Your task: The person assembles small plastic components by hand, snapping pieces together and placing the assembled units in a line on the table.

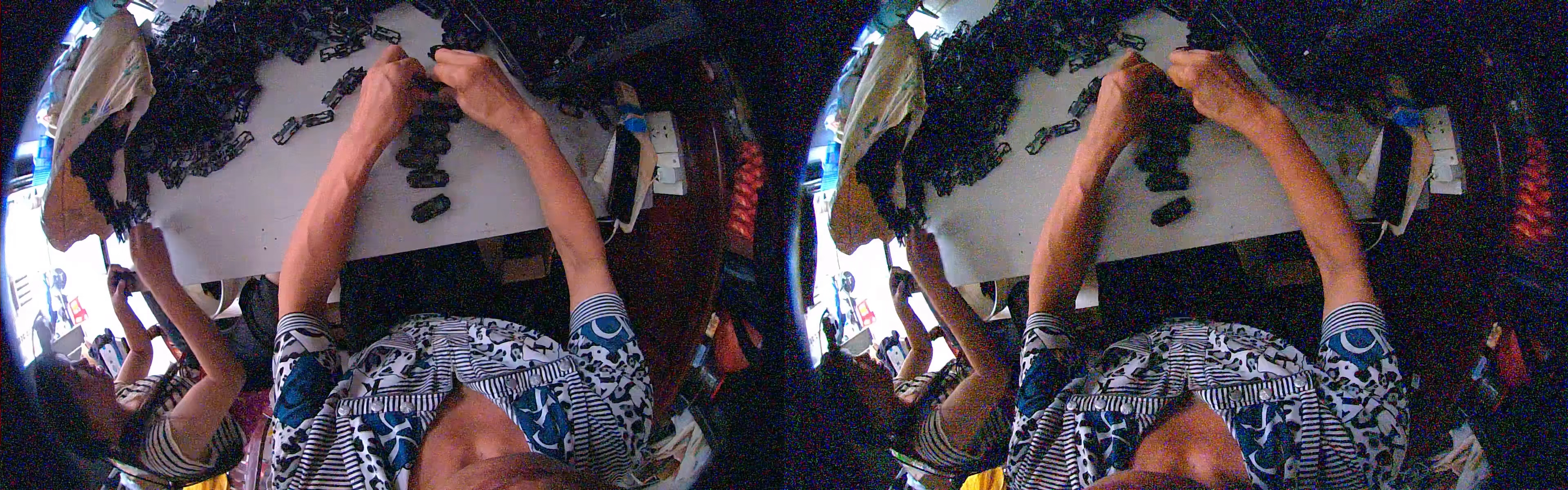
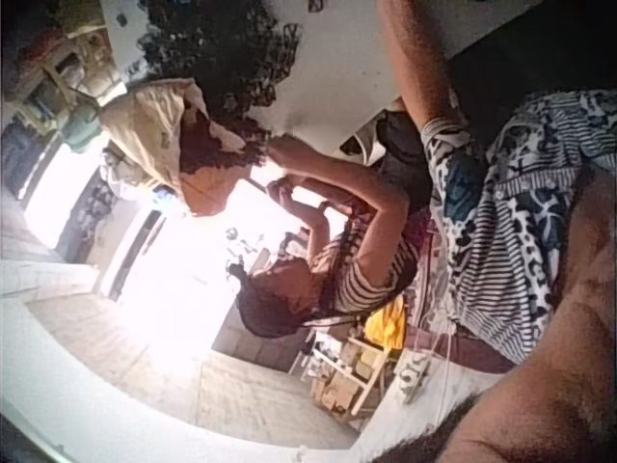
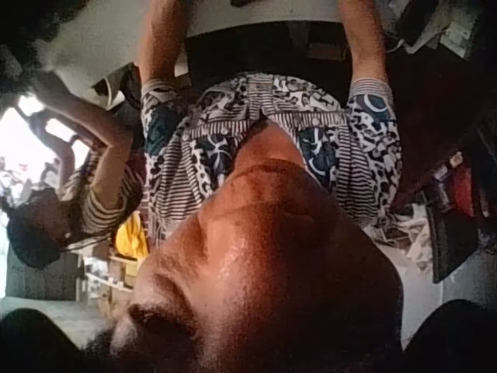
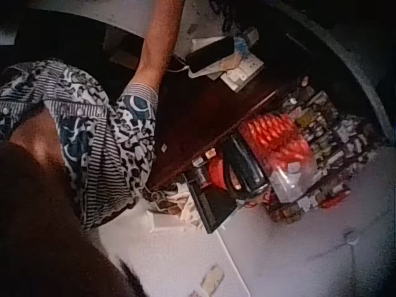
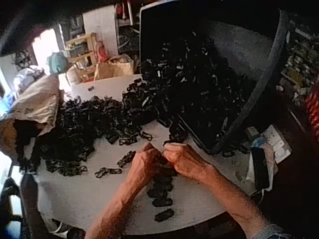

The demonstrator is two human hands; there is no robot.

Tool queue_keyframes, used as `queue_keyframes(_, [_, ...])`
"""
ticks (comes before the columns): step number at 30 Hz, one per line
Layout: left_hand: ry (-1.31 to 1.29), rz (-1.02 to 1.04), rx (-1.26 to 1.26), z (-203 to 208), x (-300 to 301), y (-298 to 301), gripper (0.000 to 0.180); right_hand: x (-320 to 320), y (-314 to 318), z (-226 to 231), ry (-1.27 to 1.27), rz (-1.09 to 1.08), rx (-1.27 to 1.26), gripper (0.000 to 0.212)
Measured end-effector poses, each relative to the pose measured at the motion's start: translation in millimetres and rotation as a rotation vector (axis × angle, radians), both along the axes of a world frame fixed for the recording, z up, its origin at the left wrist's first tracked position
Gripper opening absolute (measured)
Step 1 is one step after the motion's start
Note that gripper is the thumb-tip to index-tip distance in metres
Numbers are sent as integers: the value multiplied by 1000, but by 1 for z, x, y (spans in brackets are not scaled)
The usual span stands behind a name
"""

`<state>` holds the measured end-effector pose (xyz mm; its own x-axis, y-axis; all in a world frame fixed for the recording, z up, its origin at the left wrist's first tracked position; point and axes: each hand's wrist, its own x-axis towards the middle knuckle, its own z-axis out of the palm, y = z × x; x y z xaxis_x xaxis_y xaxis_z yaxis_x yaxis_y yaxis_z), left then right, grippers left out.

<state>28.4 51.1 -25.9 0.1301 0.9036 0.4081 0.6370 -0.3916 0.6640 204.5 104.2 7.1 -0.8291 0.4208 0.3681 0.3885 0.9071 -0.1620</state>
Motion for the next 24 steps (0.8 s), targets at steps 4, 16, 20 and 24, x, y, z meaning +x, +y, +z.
queue_keyframes(4, [-16, -19, 4, 4, -1, 0, 21, 0, 0, -4, 46, 9, -124, 7])
queue_keyframes(16, [77, 23, -18, 28, -32, 8, 30, 10, -1, 12, 7, -150, -168, 20])
queue_keyframes(20, [334, 191, 284, 21, -27, 32, 27, -4, 10, 9, -75, -338, 96, 18])
queue_keyframes(24, [549, 222, 378, 5, -35, 50, 25, -10, 14, 0, -125, -296, 208, 17])
